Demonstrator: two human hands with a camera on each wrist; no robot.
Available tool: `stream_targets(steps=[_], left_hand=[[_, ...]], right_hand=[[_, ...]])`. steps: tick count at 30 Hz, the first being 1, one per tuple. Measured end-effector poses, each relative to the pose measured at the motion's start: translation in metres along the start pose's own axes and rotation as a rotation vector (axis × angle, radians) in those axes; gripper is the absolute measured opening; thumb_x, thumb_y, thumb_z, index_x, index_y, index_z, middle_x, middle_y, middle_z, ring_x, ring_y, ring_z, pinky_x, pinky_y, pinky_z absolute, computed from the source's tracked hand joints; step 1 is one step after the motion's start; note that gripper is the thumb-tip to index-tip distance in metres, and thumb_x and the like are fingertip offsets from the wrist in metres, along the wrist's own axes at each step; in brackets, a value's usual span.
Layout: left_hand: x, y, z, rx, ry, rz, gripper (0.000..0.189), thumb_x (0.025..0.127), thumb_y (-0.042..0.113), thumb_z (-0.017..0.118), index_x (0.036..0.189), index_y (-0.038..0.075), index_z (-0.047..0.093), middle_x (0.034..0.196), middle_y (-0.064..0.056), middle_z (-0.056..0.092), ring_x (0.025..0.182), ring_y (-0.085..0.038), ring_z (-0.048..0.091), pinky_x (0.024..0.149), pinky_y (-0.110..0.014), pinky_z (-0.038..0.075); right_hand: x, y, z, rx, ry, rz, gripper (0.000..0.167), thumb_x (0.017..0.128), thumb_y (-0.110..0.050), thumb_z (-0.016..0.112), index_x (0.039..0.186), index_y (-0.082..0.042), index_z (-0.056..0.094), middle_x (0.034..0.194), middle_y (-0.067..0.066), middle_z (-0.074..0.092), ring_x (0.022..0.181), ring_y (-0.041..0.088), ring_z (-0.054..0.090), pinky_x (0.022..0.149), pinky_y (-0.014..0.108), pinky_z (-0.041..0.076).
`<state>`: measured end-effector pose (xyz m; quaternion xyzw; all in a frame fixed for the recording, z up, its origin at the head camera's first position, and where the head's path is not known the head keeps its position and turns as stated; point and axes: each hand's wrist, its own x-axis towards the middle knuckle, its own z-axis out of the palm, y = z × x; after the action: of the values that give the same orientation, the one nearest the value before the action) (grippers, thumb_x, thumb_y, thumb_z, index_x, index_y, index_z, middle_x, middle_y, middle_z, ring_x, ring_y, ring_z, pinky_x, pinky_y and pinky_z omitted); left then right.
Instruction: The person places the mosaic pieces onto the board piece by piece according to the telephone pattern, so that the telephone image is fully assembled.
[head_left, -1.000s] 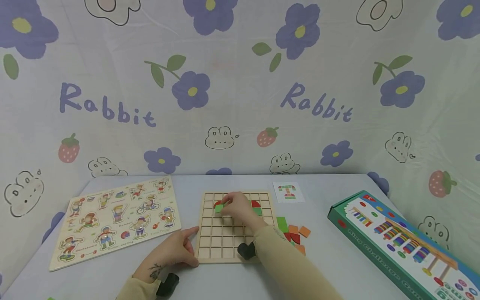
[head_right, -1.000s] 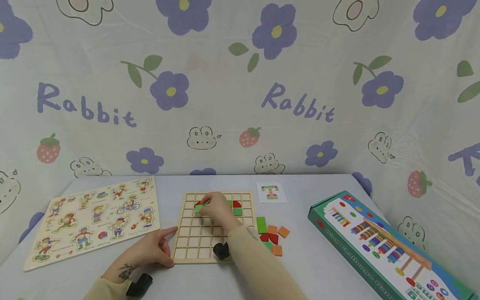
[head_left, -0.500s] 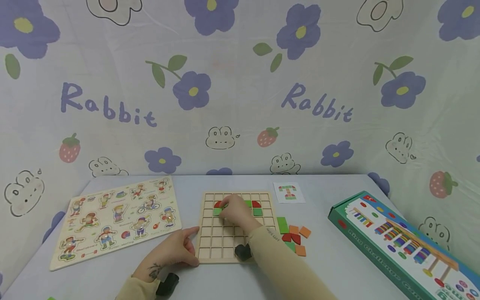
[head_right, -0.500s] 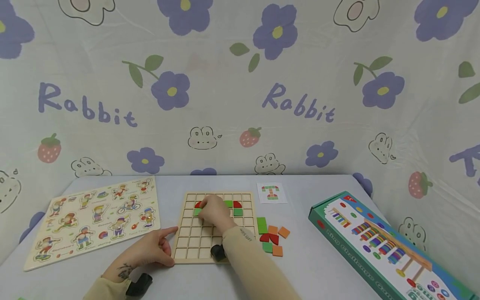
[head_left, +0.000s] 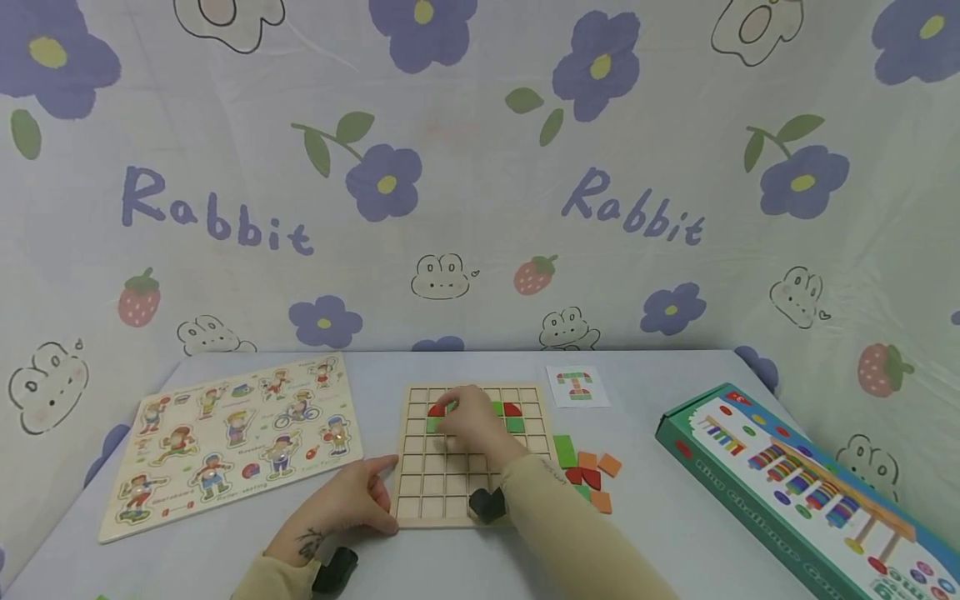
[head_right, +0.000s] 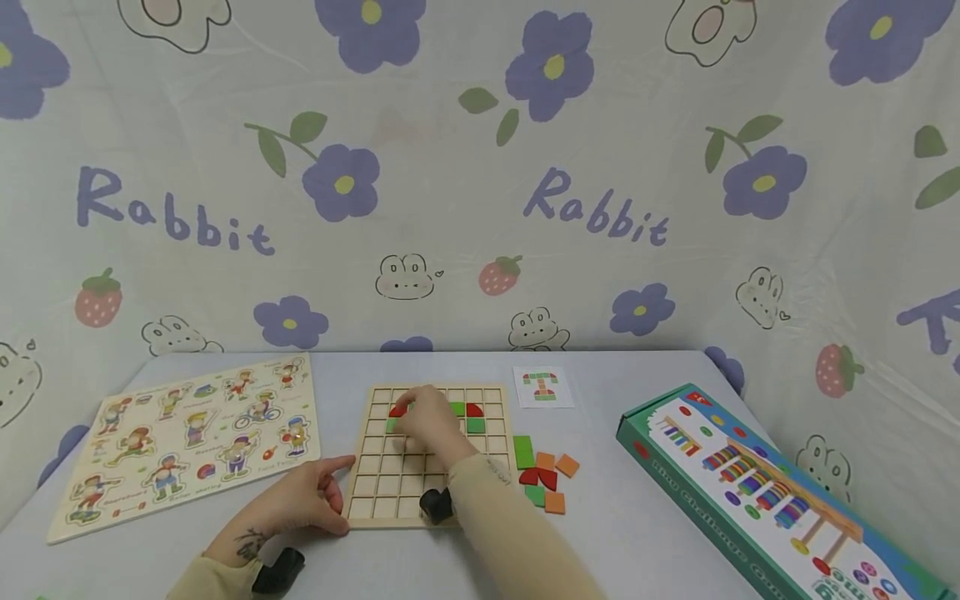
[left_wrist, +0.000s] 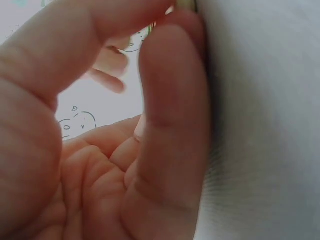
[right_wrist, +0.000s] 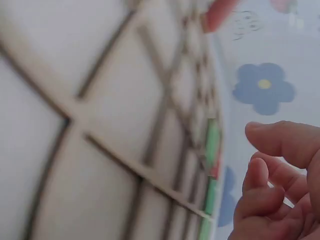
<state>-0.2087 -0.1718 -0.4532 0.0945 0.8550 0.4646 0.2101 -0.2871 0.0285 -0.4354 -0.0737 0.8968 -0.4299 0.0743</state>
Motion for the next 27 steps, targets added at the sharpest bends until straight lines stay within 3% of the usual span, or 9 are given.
stream_targets(steps=[6, 11, 14, 21, 27], left_hand=[[0.000, -0.001, 0.000, 0.008, -0.002, 0.006, 0.093, 0.059, 0.001, 0.081, 0.139, -0.004, 0.034, 0.066, -0.004, 0.057, 0.055, -0.012, 0.049, 0.052, -0.026, 0.040], [-0.001, -0.001, 0.000, 0.008, 0.003, 0.017, 0.093, 0.058, 0.000, 0.081, 0.139, -0.005, 0.035, 0.067, -0.004, 0.056, 0.055, -0.012, 0.049, 0.051, -0.026, 0.040], [-0.001, -0.001, 0.001, 0.010, 0.004, 0.014, 0.093, 0.058, 0.000, 0.081, 0.139, -0.004, 0.035, 0.067, -0.004, 0.056, 0.055, -0.012, 0.049, 0.051, -0.026, 0.040], [0.001, -0.002, 0.001, 0.014, 0.013, 0.005, 0.094, 0.058, 0.001, 0.081, 0.140, -0.004, 0.034, 0.067, -0.004, 0.057, 0.056, -0.012, 0.050, 0.052, -0.026, 0.041], [-0.001, -0.002, 0.002, 0.012, 0.013, 0.026, 0.094, 0.058, 0.000, 0.081, 0.139, -0.005, 0.034, 0.067, -0.004, 0.055, 0.056, -0.013, 0.049, 0.052, -0.027, 0.040]], right_hand=[[-0.019, 0.001, -0.031, 0.166, 0.015, -0.055, 0.035, 0.077, -0.011, 0.070, 0.112, -0.010, 0.064, 0.087, 0.009, 0.060, 0.071, 0.018, 0.052, 0.060, 0.030, 0.044], [-0.038, 0.017, -0.058, 0.308, 0.065, -0.043, 0.038, 0.076, -0.006, 0.069, 0.113, -0.007, 0.063, 0.075, 0.006, 0.059, 0.060, 0.016, 0.049, 0.055, 0.030, 0.042], [-0.051, 0.032, -0.073, 0.339, 0.116, 0.019, 0.039, 0.076, -0.006, 0.069, 0.114, -0.007, 0.061, 0.076, 0.004, 0.059, 0.059, 0.016, 0.049, 0.053, 0.028, 0.040], [-0.077, 0.072, -0.101, 0.291, 0.234, 0.199, 0.044, 0.078, -0.011, 0.068, 0.121, -0.007, 0.057, 0.081, 0.005, 0.057, 0.059, 0.015, 0.045, 0.051, 0.026, 0.039], [-0.094, 0.105, -0.119, 0.252, 0.230, 0.313, 0.046, 0.079, -0.016, 0.066, 0.122, -0.004, 0.053, 0.083, 0.007, 0.055, 0.061, 0.018, 0.047, 0.052, 0.027, 0.039]])
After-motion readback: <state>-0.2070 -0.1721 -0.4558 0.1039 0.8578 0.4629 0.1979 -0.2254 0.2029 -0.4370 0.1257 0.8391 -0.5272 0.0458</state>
